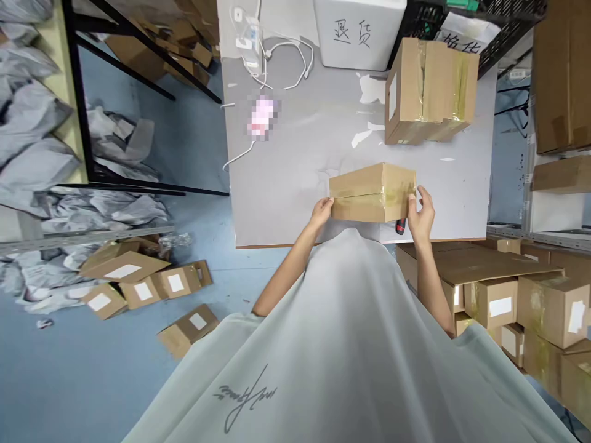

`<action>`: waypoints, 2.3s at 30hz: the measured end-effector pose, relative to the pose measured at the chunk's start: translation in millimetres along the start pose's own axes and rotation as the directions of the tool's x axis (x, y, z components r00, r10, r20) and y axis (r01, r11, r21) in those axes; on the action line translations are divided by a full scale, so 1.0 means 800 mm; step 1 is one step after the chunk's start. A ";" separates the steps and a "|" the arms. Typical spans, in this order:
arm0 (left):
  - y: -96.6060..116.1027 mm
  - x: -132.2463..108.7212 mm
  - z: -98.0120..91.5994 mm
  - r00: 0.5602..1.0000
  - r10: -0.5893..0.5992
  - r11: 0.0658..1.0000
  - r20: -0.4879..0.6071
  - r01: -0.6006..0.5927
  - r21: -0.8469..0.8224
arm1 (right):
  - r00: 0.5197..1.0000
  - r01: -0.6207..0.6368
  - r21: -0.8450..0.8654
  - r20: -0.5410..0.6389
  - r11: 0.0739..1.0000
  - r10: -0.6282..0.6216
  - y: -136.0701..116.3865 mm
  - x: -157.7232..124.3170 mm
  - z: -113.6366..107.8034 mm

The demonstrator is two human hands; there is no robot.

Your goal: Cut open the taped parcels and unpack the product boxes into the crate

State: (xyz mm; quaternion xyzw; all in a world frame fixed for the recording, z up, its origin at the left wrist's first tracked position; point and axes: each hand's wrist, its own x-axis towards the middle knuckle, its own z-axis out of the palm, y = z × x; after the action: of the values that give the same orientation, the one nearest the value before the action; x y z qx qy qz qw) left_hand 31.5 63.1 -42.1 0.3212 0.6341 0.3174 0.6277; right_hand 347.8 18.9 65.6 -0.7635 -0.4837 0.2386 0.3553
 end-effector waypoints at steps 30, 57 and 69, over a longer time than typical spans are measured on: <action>0.020 -0.028 -0.082 0.975 -0.042 0.998 -0.220 0.028 -0.064 | 0.894 -0.317 0.240 0.398 0.918 0.205 0.044 -0.014 0.066; 0.103 -0.097 -0.075 0.977 0.198 0.955 -0.073 -0.176 0.240 | 0.903 -0.178 0.288 0.428 0.941 0.039 -0.080 -0.051 0.050; 0.051 -0.051 -0.061 0.997 0.003 0.998 -0.083 -0.008 -0.054 | 0.939 -0.122 0.226 0.342 0.966 0.038 -0.033 -0.035 0.042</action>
State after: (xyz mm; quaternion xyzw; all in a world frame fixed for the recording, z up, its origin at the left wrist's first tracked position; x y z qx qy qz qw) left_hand -16.5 54.1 15.6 0.2923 0.6498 0.3494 0.6085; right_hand 296.8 11.2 65.5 -0.6814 -0.4722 0.4370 0.3489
